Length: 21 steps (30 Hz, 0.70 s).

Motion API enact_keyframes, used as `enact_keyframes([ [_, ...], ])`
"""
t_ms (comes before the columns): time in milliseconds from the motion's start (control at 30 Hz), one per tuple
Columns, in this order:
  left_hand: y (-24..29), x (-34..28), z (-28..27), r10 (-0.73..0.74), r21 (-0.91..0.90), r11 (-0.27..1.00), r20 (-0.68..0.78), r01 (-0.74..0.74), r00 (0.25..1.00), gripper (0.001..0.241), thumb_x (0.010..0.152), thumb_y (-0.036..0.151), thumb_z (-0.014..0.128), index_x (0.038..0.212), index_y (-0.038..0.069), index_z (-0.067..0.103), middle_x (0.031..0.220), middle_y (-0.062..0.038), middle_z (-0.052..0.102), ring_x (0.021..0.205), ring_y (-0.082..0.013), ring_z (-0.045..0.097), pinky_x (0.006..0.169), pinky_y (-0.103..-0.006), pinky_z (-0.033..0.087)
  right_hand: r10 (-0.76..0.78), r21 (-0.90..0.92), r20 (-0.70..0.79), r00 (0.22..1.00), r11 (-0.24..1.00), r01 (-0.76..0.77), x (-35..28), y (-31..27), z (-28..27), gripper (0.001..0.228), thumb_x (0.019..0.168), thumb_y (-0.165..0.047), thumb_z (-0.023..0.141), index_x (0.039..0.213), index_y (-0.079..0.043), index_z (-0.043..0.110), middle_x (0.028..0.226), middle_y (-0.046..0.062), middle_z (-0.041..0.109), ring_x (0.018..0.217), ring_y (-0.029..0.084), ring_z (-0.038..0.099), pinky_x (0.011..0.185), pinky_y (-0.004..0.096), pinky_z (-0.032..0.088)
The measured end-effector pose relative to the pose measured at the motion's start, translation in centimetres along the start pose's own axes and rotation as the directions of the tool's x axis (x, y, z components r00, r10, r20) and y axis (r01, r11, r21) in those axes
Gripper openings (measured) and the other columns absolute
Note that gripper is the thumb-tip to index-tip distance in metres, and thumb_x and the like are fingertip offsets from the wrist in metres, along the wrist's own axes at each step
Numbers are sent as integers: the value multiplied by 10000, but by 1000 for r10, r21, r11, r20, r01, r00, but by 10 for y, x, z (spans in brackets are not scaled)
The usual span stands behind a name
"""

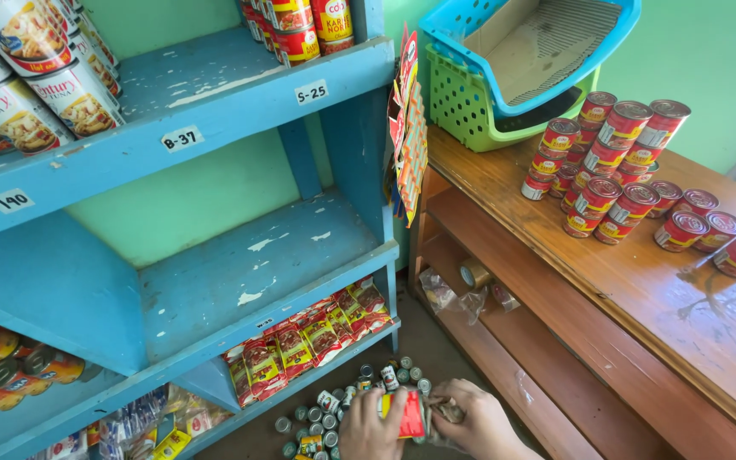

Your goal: Wiping dust off various canned goods using a rag and arranging them neatly on wooden shelves.

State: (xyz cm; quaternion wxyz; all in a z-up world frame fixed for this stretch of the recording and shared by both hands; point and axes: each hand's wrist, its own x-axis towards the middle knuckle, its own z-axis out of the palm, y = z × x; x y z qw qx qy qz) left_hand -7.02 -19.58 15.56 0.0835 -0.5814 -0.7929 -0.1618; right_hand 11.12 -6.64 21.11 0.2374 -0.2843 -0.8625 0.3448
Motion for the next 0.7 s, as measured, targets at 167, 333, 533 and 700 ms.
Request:
enact_keyframes([
  [167,4,3,-2,-72,-192,976,147,100,987,837,587,63,853,1322,350,575,1183,-41,469,1102,-288,536,800,-457,570,-306,-243,-33,951,926,289,-10,4,-1,254,697,-273,845,934,-194,804,953,-22,756,787,165,694,680,304,595],
  [333,26,13,-32,20,-76,997,-91,-27,996,779,557,148,852,1288,299,628,1175,-74,542,1034,-300,578,706,-431,566,-184,-227,-142,973,962,149,2,-15,-18,365,641,-189,842,1002,-213,791,1043,-55,724,876,162,701,730,301,587],
  [533,22,24,-65,-79,-209,976,-90,59,993,746,562,159,875,1249,299,621,1126,-17,560,968,-251,597,634,-387,550,-294,-191,-134,946,945,266,4,-62,-37,265,709,-191,818,971,-167,787,976,-38,714,782,167,669,658,299,565],
  [700,34,18,-71,-76,-260,964,-72,55,995,827,535,234,921,1298,282,607,1141,-28,576,952,-265,614,689,-411,542,-408,-162,-110,906,907,389,18,-65,-46,292,750,-215,799,1027,-124,779,1032,27,694,812,205,638,692,337,541],
])
